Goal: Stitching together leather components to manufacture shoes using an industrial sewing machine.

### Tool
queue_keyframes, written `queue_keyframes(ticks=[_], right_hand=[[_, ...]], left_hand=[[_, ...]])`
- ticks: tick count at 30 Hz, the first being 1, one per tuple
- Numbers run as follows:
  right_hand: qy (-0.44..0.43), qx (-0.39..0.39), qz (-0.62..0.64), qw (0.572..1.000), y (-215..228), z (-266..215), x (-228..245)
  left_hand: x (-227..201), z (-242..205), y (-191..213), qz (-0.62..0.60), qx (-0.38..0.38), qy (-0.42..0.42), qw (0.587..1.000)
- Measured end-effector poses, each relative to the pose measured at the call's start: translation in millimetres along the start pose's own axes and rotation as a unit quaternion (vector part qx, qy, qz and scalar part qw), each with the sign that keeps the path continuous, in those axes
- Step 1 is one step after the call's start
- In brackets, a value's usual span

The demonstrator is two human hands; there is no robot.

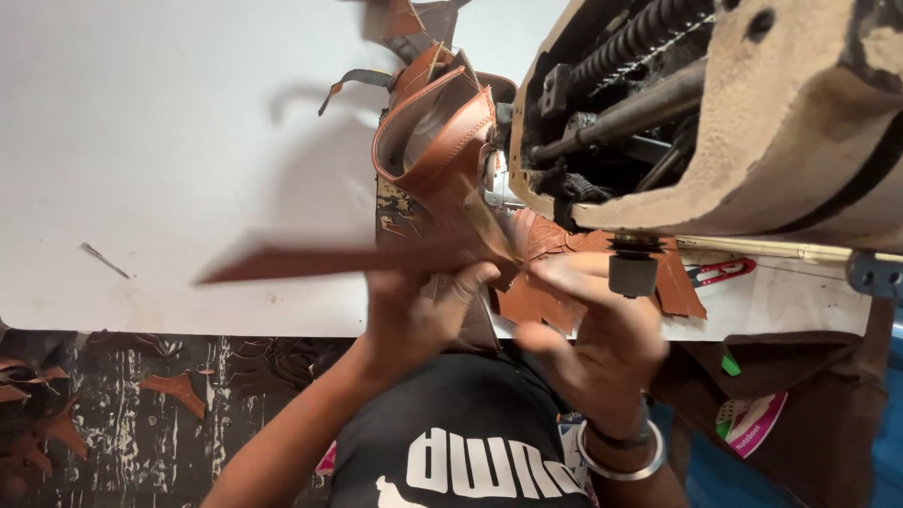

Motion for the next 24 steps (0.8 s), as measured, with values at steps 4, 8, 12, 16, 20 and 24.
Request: queue_keyframes(ticks=[4, 8, 12, 16, 20, 24], right_hand=[[0.060, 0.082, -0.166, 0.981, -31, -11, -15], [-0.030, 0.047, -0.091, 0.994, -37, -23, -54], [-0.083, 0.016, -0.022, 0.996, -40, -13, -73], [-0.072, 0.007, -0.073, 0.995, -47, -8, -70], [-0.047, -0.001, -0.063, 0.997, -52, -7, -62], [-0.030, -0.017, -0.068, 0.997, -48, -4, -64]], left_hand=[[53, -6, 19, -0.069, -0.078, 0.316, 0.943], [66, 15, 18, -0.132, -0.089, 0.365, 0.917], [64, 39, 11, -0.197, -0.106, 0.341, 0.913], [64, 52, 15, -0.184, -0.103, 0.330, 0.920], [66, 54, 18, -0.115, -0.082, 0.330, 0.933], [65, 60, 13, -0.096, -0.087, 0.316, 0.940]])
Point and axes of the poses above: each hand's wrist, its own z-axis towards the middle knuckle, its own y-axis out of the back of the hand, x = y × z, the point moved 7 cm from there along z, towards the middle knuckle, and after that the axes turned 11 degrees about -x, right-handed, at the moved point
